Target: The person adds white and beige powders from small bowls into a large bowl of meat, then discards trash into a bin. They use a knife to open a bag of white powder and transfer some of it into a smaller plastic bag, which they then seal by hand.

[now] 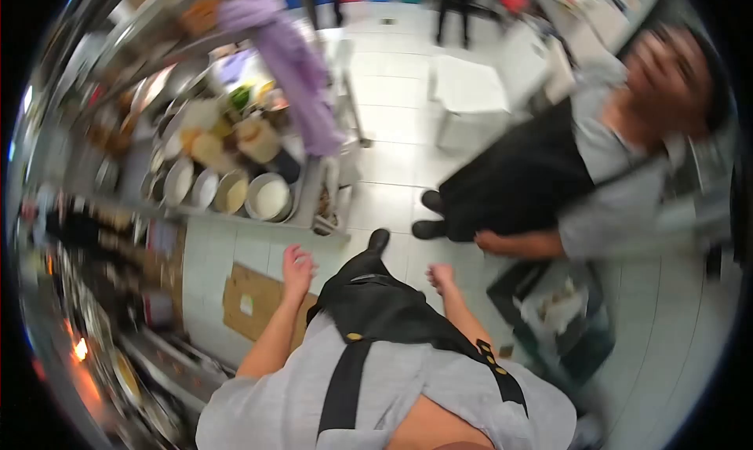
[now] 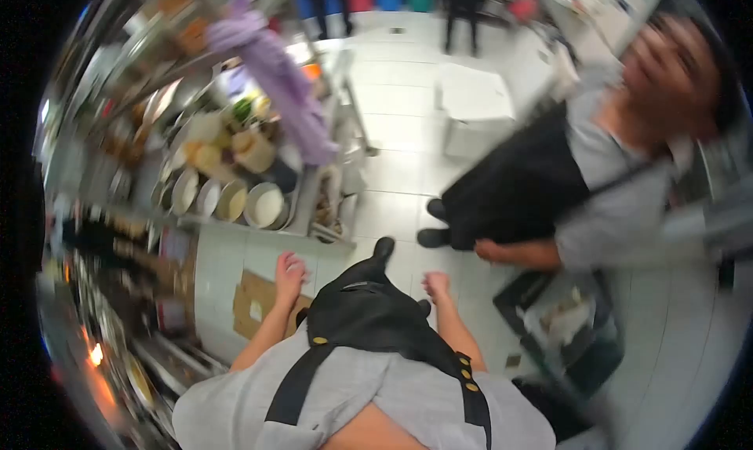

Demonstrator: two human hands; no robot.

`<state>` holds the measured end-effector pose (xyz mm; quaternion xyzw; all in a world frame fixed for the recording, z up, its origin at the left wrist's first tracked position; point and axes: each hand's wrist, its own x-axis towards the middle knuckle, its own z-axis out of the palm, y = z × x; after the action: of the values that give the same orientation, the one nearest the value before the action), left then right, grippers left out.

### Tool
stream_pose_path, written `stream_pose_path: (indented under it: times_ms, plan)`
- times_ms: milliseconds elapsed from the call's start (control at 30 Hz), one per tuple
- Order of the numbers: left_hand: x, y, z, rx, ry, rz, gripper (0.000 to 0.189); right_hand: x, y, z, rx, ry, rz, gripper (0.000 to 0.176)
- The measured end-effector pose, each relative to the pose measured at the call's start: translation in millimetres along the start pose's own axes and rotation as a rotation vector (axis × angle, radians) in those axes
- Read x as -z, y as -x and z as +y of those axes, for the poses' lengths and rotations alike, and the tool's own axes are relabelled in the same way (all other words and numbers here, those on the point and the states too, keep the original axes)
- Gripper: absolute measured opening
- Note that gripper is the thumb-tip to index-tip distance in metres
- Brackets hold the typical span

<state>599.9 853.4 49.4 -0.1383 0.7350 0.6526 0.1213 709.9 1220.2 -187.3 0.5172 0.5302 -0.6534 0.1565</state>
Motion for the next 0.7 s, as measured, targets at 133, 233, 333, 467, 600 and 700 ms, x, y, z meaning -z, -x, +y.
stream_pose_path:
  times_ms: [133, 233, 333, 467, 600, 700]
  plan:
    - [-72, -39, 72, -0.308, 0.014, -0.025, 0.027, -156, 69, -201, 0.809, 0.553, -0.137, 0.05]
    - [-104, -65, 149, -0.49, -0.078, -0.116, 0.021, -231, 111, -320, 1.545, 0.416, -0.09, 0.073]
    - [-139, -130, 220, -0.564, -0.1, -0.405, 0.021, -297, 100, -401, 1.451, 0.361, -0.389, 0.058]
    - [-186, -205, 282, -0.568, -0.104, -0.573, 0.022, -345, 27, -414, 1.199, 0.858, -0.635, 0.031]
    - [-212, -277, 301, -0.786, -0.354, -0.384, 0.022, -317, -2, -449, 1.039, 0.694, -1.096, 0.023]
    - [-235, -335, 307, -0.432, -0.326, -0.255, 0.02, -287, -47, -514, 0.845, 0.592, -1.24, 0.018]
